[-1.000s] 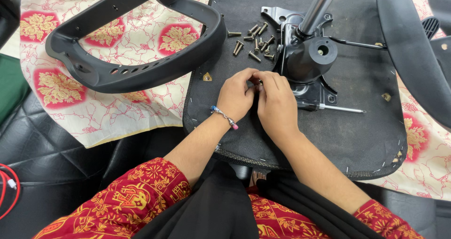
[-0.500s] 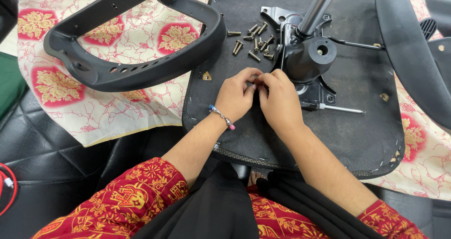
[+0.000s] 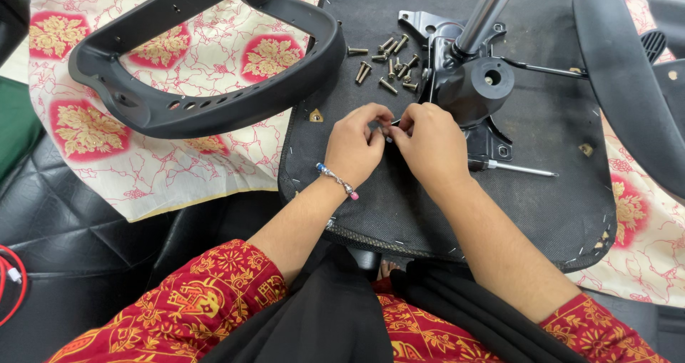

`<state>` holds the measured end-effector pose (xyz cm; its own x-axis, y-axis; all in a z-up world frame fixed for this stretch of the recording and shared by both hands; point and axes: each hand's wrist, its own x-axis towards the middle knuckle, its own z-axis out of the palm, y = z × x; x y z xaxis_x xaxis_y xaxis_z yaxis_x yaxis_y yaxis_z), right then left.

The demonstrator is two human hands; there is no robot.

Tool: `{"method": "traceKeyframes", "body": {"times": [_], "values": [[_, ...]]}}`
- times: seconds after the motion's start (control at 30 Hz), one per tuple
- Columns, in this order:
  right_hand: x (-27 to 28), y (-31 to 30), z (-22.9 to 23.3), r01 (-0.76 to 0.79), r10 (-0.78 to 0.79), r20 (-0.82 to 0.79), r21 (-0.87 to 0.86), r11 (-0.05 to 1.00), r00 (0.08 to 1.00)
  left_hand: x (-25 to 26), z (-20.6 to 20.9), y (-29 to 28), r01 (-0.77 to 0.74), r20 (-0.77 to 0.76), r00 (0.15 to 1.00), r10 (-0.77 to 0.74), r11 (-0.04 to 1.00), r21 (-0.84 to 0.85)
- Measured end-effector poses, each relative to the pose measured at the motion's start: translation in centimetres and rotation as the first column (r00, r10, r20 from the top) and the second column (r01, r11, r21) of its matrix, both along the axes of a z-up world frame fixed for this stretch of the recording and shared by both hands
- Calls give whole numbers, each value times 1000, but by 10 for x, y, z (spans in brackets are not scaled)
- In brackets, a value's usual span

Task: The person assembles a chair by attaching the base plate to the central column using a screwdriver and multiple screws. They align the base, insert screws, and tighten them one by one to secure the assembly.

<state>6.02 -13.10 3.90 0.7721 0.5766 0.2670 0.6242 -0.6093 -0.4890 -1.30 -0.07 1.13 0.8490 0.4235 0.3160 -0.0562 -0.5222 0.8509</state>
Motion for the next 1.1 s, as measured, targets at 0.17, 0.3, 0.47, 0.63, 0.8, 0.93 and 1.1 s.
{"method": "traceKeyframes", "body": {"times": [0.17, 0.3, 0.47, 0.63, 0.8, 0.93, 1.1], "values": [[-5, 0, 11, 18, -20, -27, -84, 996, 999, -3, 2, -2, 27, -33, 999, -25, 996, 82], [-11, -17, 19, -26, 26, -45, 19, 999, 999, -2, 7, -3, 35, -48, 998, -30, 995, 96], [-18, -70, 17, -79, 73, 134, 46, 996, 988, 0, 9, -2, 51, -71, 997, -42, 990, 134], [-14, -116, 4, -27, 37, 169, -60, 998, 985, 6, 4, -4, 20, -93, 996, 0, 976, 218], [-4, -143, -3, 84, -64, 225, -81, 993, 972, 8, 3, -3, 35, -109, 994, -9, 970, 241], [1, -165, -5, 149, -135, 181, -65, 987, 974, 8, 0, -3, 39, -81, 997, -19, 967, 251], [3, -164, -12, 108, -100, 177, -33, 994, 979, 7, -1, -2, 60, -106, 994, -35, 967, 249]]}}
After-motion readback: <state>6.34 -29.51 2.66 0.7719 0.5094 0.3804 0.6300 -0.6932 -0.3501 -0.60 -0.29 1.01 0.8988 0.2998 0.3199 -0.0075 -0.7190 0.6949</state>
